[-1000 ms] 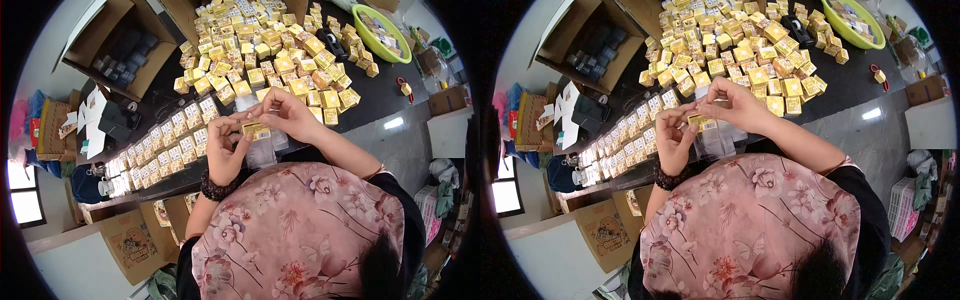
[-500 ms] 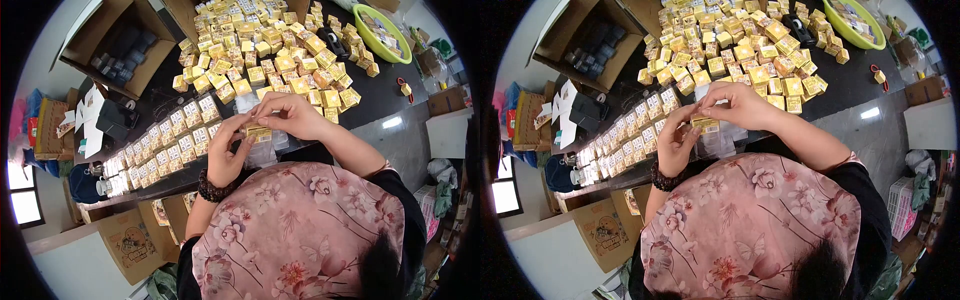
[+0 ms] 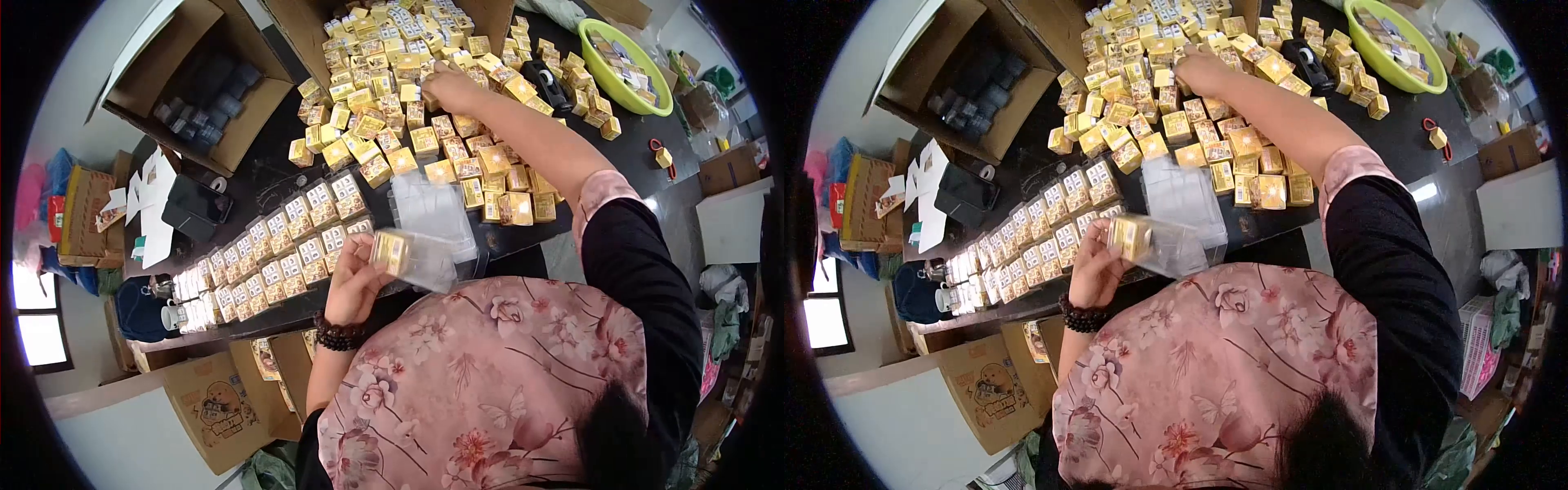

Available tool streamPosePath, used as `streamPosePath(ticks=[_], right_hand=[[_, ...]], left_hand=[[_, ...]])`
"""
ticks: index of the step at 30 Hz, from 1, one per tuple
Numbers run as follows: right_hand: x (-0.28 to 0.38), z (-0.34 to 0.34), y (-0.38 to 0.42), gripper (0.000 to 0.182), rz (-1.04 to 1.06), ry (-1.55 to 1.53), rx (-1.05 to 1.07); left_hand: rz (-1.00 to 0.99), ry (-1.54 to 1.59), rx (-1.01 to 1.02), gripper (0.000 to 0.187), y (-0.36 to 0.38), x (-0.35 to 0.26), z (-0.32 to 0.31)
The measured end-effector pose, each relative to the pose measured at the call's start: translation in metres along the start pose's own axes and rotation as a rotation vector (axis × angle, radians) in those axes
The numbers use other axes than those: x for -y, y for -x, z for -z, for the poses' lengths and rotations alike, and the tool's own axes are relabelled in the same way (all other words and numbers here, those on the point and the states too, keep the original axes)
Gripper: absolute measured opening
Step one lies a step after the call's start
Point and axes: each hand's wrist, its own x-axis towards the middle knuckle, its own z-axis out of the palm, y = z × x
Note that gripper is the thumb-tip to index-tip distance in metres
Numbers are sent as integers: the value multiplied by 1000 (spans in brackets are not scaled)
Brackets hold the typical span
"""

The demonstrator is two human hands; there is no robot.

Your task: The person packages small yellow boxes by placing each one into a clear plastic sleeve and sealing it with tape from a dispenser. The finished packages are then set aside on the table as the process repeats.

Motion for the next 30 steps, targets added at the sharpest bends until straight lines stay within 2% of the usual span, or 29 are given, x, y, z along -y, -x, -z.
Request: streamPosePath(ticks=[1,2,3,4,5,7,9,13,15,16,18,19,21,23,24,26,27,28,30], right_hand=[[2,6,-4,37,44,63,47],[3,12,-6,38,88,128,93],[2,11,-9,41,122,138,35],[1,6,-9,41,125,137,38],[0,2,-10,41,122,152,33],[3,3,-12,42,119,171,23],[4,5,-13,44,136,138,197],[0,25,-5,49,118,52,68],[-4,47,9,61,-105,-352,-232],[-4,51,18,70,-222,-771,-347],[6,60,51,81,-497,-1470,-342],[17,61,69,86,-560,-1867,-233],[65,72,106,82,-464,-2306,-192],[94,74,137,79,-334,-2349,-16],[116,88,148,78,-314,-2340,-91],[135,97,161,74,-21,-2018,-211],[144,103,165,61,-17,-1834,-327],[145,106,169,61,-18,-1836,-335],[147,110,174,47,47,-1125,-490]], left_hand=[[24,-86,134,46,5,-6,7],[103,-205,189,54,14,-14,14],[184,-324,244,63,21,-21,19],[247,-486,424,74,22,-27,27],[247,-485,422,74,23,-29,31],[417,-417,497,70,21,-29,44],[413,-407,544,65,15,-26,51],[283,-354,419,72,2,-27,34],[178,-386,257,77,1,-32,14],[100,-360,213,75,-1,-27,13],[-17,-277,153,69,-6,-17,14],[-17,-281,149,69,-8,-15,11],[-14,-241,78,66,-15,-15,1],[-20,-263,92,63,-21,-11,-2],[-81,-371,64,61,-23,-6,-2],[-140,-504,52,59,-24,-5,-9],[-137,-509,57,59,-24,-5,-14],[-181,-592,62,58,-23,-5,-18],[-227,-680,69,58,-20,-5,-24]])
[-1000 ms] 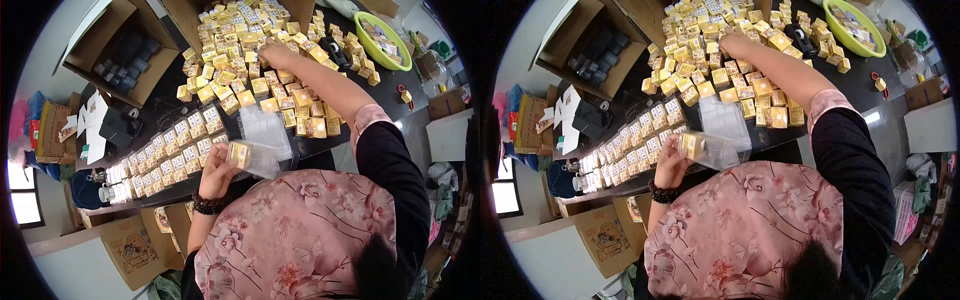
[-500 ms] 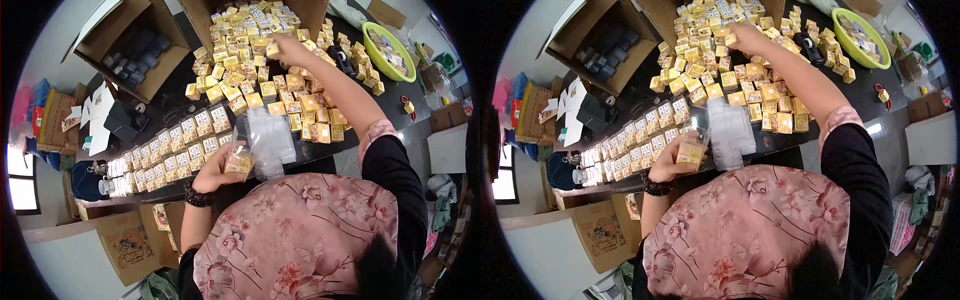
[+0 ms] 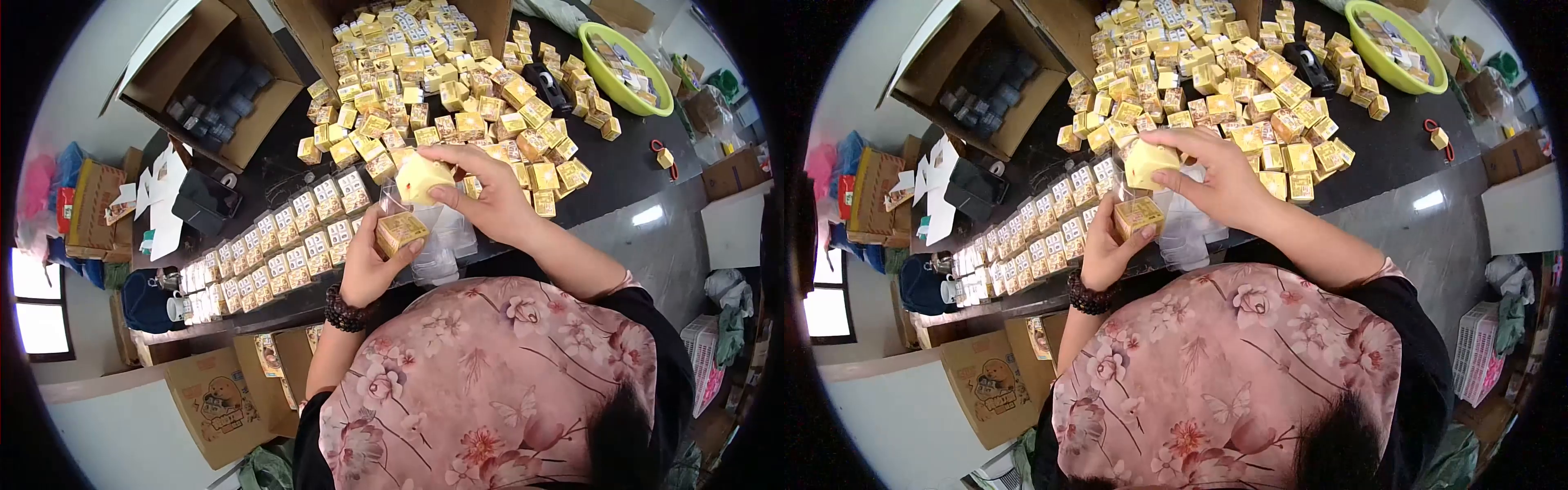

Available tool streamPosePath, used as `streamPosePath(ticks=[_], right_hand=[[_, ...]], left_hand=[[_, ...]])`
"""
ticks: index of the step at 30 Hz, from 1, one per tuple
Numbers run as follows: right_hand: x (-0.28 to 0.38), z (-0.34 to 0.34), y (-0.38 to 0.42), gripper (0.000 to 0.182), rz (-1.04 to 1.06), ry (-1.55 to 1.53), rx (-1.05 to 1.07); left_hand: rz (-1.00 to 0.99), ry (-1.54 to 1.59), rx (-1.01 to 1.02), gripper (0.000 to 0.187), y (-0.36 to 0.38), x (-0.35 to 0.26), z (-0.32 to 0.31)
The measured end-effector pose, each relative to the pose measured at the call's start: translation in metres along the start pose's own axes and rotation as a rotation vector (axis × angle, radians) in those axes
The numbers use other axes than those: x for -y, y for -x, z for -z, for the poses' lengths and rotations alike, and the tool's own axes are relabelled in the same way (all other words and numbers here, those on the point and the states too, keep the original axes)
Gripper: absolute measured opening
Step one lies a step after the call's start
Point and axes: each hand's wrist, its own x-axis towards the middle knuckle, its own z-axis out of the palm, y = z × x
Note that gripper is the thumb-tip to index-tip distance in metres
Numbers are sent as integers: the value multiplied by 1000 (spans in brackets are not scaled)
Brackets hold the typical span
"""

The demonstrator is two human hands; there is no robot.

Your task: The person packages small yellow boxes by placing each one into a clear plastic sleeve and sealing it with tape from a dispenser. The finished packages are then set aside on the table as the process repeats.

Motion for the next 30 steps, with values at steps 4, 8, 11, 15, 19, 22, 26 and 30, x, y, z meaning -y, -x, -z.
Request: streamPosePath(ticks=[4,8,11,15,19,22,26,30], right_hand=[[4,-16,13,44,70,-15,27],[-6,-26,20,40,289,-13,-116],[-9,-22,25,31,334,-127,-138],[-2,-9,20,24,230,-50,-128],[11,8,6,26,341,97,-1],[13,11,4,27,457,193,32],[13,15,1,22,462,240,46],[13,18,-3,17,220,0,60]], left_hand=[[-77,-177,-48,56,3,9,4],[-60,104,-9,53,7,-14,-12],[-66,225,19,53,7,-13,-14],[-118,227,19,55,4,-8,-19],[-144,219,16,56,4,-5,-21],[-133,250,20,56,4,-8,-21],[-137,289,14,57,5,-10,-24],[-159,247,33,57,3,-3,-23]])
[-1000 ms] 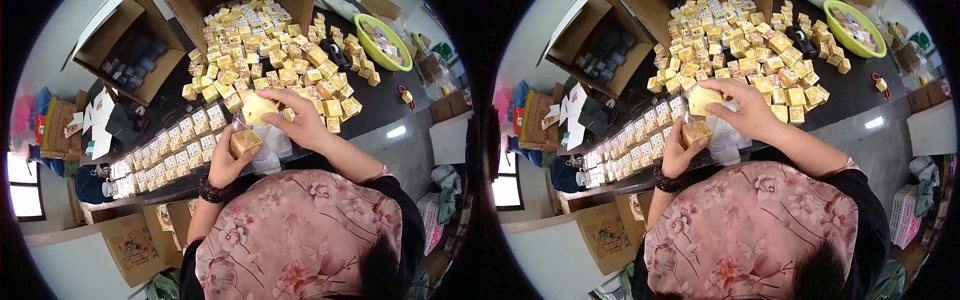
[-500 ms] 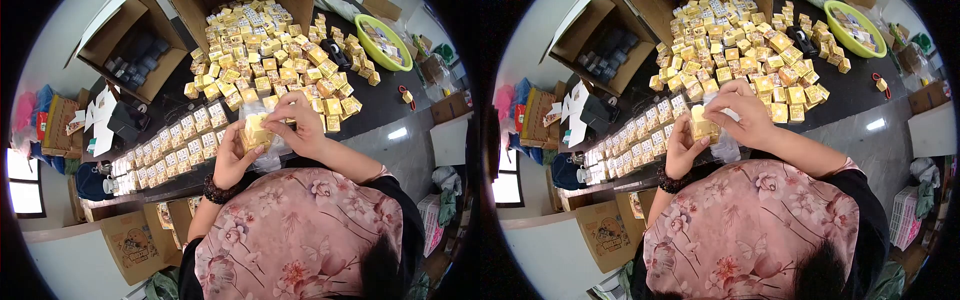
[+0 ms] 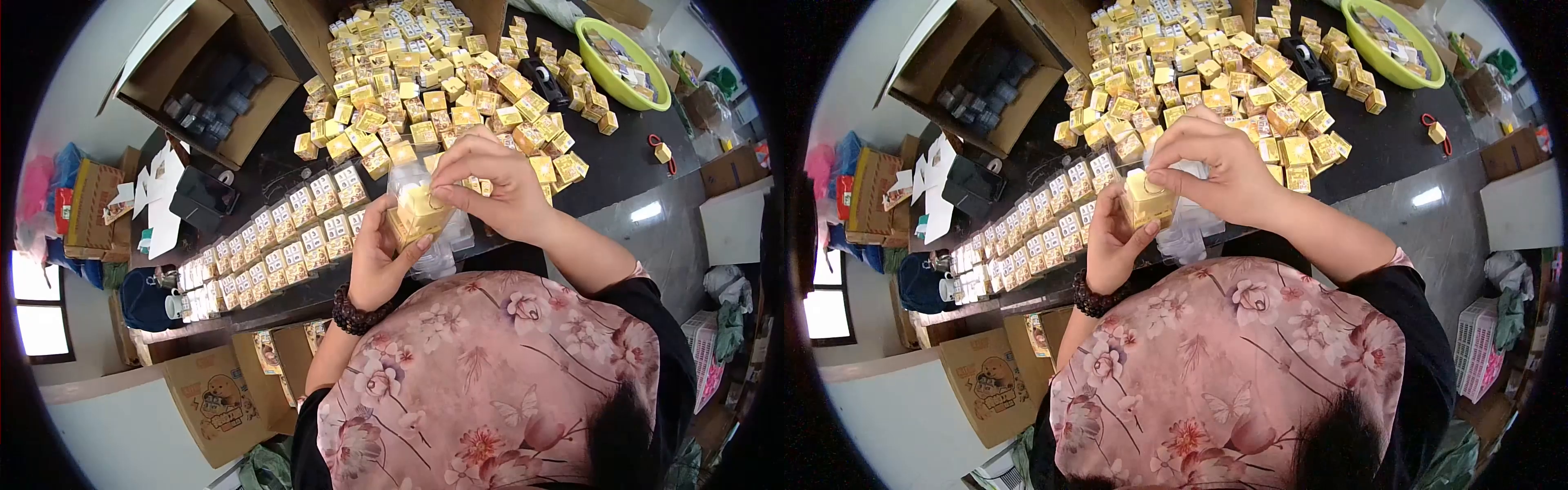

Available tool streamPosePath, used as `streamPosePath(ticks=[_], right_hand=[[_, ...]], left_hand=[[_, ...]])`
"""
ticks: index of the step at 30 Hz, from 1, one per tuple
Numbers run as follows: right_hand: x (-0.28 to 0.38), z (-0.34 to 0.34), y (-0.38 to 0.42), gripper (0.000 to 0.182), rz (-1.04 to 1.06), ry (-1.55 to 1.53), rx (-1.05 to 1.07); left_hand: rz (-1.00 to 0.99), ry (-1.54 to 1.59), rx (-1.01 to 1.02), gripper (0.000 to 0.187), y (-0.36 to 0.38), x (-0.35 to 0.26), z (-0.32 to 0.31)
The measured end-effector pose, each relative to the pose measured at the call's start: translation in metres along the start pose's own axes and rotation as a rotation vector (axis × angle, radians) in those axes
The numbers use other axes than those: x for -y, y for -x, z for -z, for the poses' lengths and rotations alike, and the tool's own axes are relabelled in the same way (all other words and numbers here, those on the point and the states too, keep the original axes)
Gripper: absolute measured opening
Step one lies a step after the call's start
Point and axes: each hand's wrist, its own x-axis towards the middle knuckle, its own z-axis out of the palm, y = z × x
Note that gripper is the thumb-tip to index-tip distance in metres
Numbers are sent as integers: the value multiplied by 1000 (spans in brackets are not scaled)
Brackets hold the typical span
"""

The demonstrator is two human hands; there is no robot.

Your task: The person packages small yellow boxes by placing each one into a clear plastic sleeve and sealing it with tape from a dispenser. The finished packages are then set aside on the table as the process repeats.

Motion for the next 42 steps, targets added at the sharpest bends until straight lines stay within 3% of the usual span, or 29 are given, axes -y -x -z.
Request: streamPosePath(ticks=[3,6,8,9,11,12,14,17,20,23,26,29,32,35,36,38,42], right_hand=[[1,-2,-2,10,-17,40,-45],[1,-3,3,18,103,143,58],[4,-15,11,31,-186,-194,-175],[-2,-19,14,31,-186,-194,-173],[-14,-28,23,40,-314,-508,-119],[-15,-32,24,40,-317,-507,-120],[-14,-40,24,31,-359,-795,-215],[-14,-37,31,22,-385,-567,-57],[-22,-43,38,18,-416,-654,-12],[-24,-43,44,17,-401,-543,4],[-20,-46,43,15,-513,-700,-95],[-18,-43,38,13,-452,-859,-143],[-18,-34,28,15,-592,-706,20],[-19,-35,26,16,-492,-527,5],[-19,-34,25,16,-493,-526,3],[-19,-33,25,13,-697,-645,-24],[-16,-27,24,9,-716,-651,-23]], left_hand=[[-37,-87,-12,57,0,2,2],[-7,-54,-35,61,0,1,0],[-43,-10,-94,65,-2,-6,-6],[-44,-10,-95,65,-1,-3,-6],[-161,14,-86,68,-1,5,-5],[-159,16,-86,68,-2,4,-5],[-68,-101,-32,68,-4,-3,-7],[-14,-77,14,62,-3,-7,0],[118,-141,72,55,2,-9,7],[86,-109,69,47,0,-9,5],[45,-191,11,50,-3,-11,-1],[-51,-70,-57,53,-2,-3,-3],[-110,-130,-81,59,-5,7,-5],[-71,-310,-64,63,-5,8,-4],[-70,-310,-62,63,-5,7,-3],[-70,-419,-34,66,-4,4,-3],[-51,-352,-16,62,-3,3,-3]])
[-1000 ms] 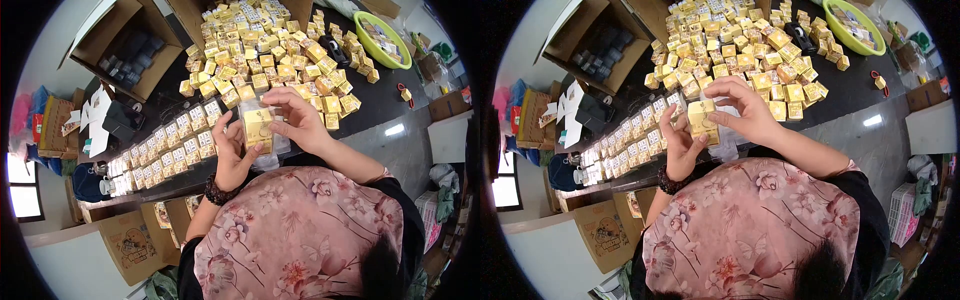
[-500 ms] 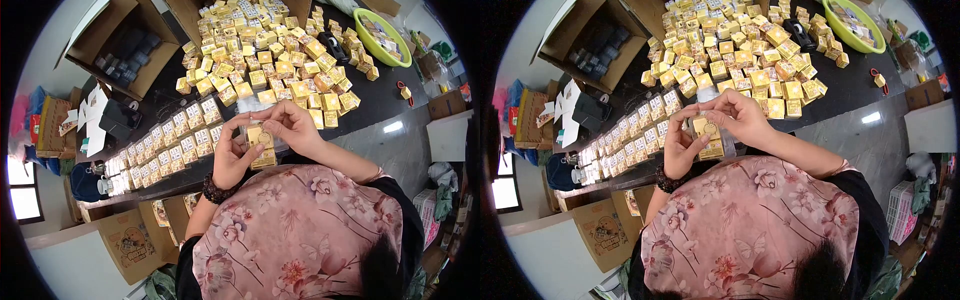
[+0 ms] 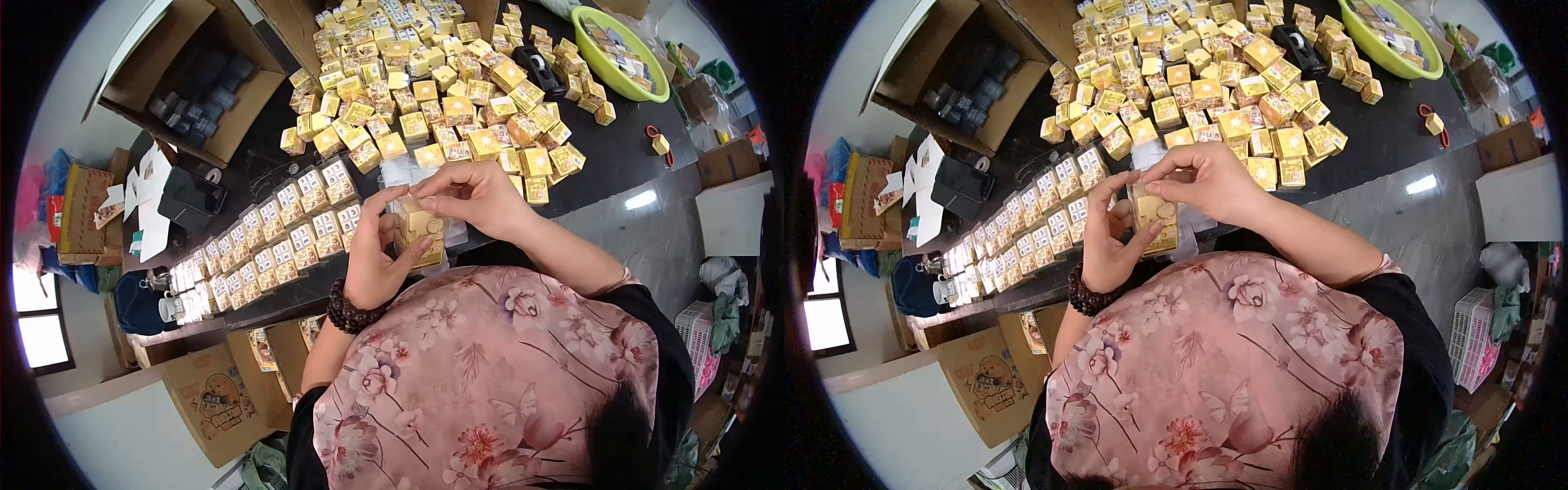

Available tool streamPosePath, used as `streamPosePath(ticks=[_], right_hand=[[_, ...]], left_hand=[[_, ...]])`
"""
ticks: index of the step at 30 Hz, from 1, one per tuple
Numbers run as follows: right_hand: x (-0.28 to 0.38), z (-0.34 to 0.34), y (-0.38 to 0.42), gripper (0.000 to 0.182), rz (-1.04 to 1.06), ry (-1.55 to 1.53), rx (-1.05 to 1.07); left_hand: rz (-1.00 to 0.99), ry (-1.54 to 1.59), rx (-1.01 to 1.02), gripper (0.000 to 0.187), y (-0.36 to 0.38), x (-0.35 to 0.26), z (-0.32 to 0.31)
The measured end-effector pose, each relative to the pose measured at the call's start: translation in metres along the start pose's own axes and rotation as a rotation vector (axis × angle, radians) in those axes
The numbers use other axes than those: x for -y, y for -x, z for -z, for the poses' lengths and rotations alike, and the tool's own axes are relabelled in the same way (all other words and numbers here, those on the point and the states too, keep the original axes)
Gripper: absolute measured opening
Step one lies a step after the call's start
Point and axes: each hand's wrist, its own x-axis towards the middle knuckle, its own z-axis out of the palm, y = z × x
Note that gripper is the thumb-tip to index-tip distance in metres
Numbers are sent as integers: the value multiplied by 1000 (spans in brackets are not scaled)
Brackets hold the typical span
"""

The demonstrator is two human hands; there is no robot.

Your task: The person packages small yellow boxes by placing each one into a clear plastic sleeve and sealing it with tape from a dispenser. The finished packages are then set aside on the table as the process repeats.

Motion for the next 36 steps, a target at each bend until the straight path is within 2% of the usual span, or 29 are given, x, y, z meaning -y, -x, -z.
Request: streamPosePath(ticks=[3,5,6,8,9,11,12,14,16,17,18,20,22,24,26,27,29,30,32,33,35,36], right_hand=[[-3,9,0,9,62,43,61],[-1,14,1,12,177,220,174],[-2,13,2,12,177,221,173],[-3,10,7,16,207,218,168],[-3,9,8,16,207,221,162],[0,16,13,18,200,384,194],[-6,27,10,17,281,393,193],[-13,67,0,19,297,453,-263],[-17,154,-25,22,322,500,-835],[-16,201,-32,23,212,561,-995],[-36,260,-42,27,168,766,-1094],[-40,313,-46,28,-92,889,-939],[-28,322,-51,27,-397,572,-848],[-24,331,-56,22,-418,543,-815],[-25,344,-61,14,-465,247,-776],[-28,346,-59,14,-460,247,-777],[-33,352,-56,9,-413,-157,-772],[-34,351,-53,9,-413,-158,-772],[-40,349,-43,7,-266,-423,-776],[-45,351,-40,7,-271,-423,-777],[-63,356,-34,15,-112,-240,-750],[-64,340,-31,11,-84,-219,-826]], left_hand=[[20,-14,38,56,-1,5,3],[-104,-65,58,49,-4,2,2],[-104,-64,59,49,-5,3,2],[-59,158,32,45,-5,4,0],[-60,162,38,45,-4,3,0],[81,134,83,41,-4,-1,0],[72,146,57,40,-6,7,-2],[61,121,16,39,-8,8,3],[79,115,5,38,-6,7,5],[66,118,8,38,-6,6,5],[70,117,16,39,-5,9,5],[51,120,32,39,-5,13,3],[42,128,40,39,-6,11,0],[29,109,57,39,-5,8,1],[25,89,69,39,-5,5,-1],[23,84,60,39,-3,4,-2],[26,77,52,38,-5,4,-1],[32,101,56,39,-5,6,0],[42,129,58,40,-6,6,0],[66,135,35,40,-8,4,-1],[86,140,18,40,-9,3,0],[51,93,6,40,-12,4,-1]])
